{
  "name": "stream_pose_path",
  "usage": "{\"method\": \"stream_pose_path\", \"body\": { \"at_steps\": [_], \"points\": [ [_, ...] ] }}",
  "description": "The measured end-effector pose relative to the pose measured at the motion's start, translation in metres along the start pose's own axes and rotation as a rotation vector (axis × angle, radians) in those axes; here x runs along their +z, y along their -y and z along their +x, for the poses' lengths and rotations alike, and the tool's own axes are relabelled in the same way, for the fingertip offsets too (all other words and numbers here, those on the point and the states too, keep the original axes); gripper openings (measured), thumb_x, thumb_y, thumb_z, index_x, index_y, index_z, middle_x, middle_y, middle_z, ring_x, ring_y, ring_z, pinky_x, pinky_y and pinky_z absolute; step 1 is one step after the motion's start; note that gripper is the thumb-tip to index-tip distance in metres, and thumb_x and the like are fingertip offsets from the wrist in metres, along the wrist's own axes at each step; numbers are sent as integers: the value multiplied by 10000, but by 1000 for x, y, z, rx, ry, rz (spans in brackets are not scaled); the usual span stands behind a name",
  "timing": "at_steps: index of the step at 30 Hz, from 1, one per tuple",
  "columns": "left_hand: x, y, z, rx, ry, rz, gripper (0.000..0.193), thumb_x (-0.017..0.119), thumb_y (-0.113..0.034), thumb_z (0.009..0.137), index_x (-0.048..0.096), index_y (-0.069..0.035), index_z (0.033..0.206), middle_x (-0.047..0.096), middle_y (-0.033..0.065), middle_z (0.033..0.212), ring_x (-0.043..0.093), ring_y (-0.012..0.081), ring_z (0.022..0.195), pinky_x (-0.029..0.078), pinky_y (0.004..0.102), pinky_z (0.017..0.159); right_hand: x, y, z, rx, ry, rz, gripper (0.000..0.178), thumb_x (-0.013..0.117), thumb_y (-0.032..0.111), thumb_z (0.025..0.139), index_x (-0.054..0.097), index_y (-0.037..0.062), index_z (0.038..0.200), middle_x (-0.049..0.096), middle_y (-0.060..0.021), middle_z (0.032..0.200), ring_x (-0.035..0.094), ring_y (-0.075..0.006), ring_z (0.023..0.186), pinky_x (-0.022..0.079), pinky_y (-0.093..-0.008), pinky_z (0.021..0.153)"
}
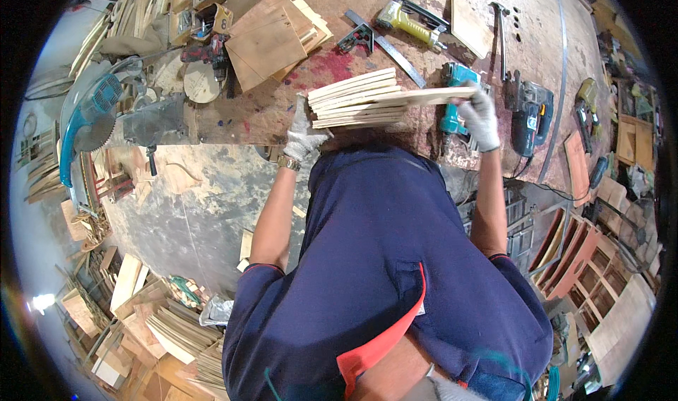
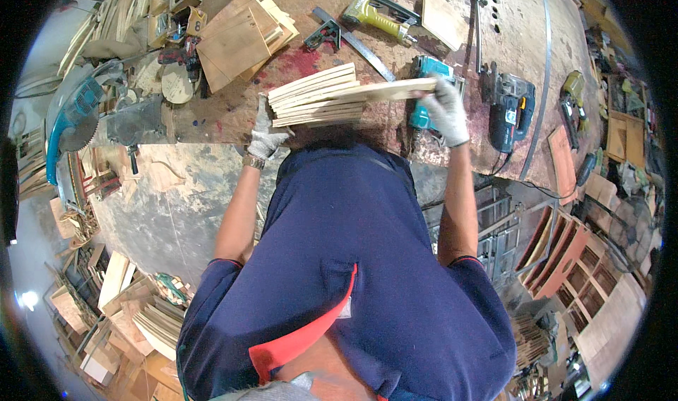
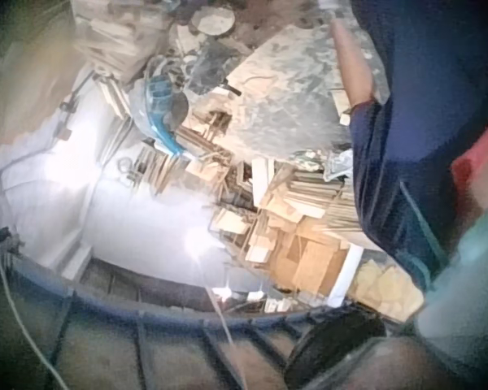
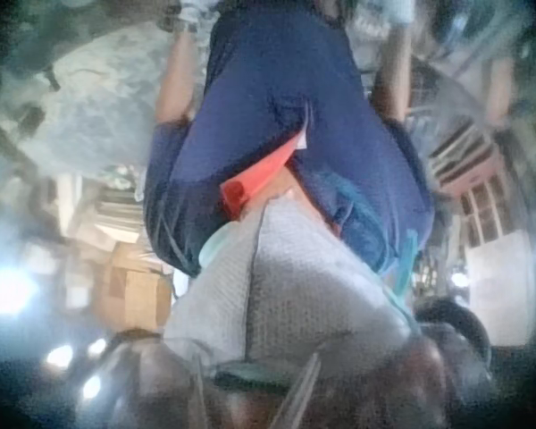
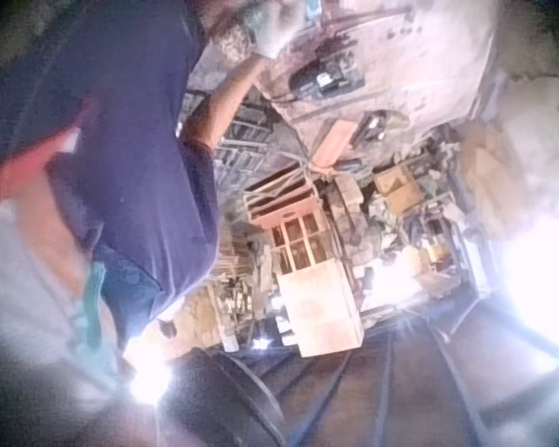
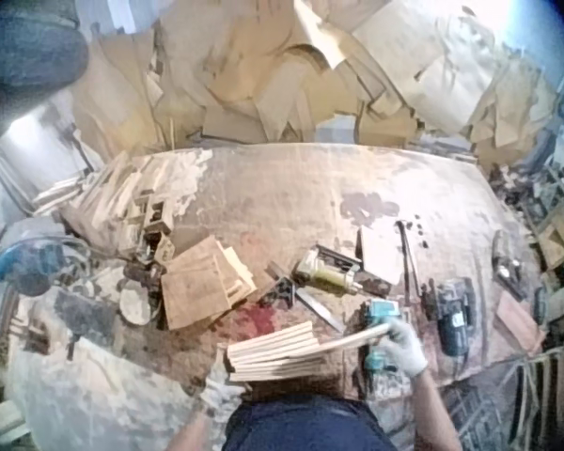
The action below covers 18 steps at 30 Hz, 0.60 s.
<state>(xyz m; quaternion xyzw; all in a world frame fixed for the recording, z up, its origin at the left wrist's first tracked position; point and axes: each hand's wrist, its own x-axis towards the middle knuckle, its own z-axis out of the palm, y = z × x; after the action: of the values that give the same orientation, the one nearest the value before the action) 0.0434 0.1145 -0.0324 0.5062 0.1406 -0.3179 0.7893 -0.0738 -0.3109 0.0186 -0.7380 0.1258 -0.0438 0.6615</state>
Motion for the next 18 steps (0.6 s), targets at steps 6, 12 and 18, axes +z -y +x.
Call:
{"method": "stream_pose_path", "body": {
  "at_steps": [6,12,18],
  "points": [
    [13,-7,5,276,-102,534,827,1006,-305,801,588,22,1436,743,143,1287,705,207,1118,574,380,1002,-18,38,16,-1,-426,20,307,774,159,1028,747,11,1296,783,-20,1059,682,-92,901,547,-259,813],
    [18,-12,-1,49,-371,986,743,793,-624,936,729,69,1196,761,228,1023,707,328,994,551,445,905,-8,21,15,66,-632,449,245,747,155,1054,747,1,1245,783,-60,1105,730,-136,931,583,-290,799],
    [-39,-44,26,570,-1095,895,723,680,-637,1022,590,42,1255,732,186,1026,693,354,914,558,455,797,18,24,4,199,-623,672,188,715,168,1070,726,3,1162,755,-45,1031,715,-140,865,585,-298,739]
  ]
}}
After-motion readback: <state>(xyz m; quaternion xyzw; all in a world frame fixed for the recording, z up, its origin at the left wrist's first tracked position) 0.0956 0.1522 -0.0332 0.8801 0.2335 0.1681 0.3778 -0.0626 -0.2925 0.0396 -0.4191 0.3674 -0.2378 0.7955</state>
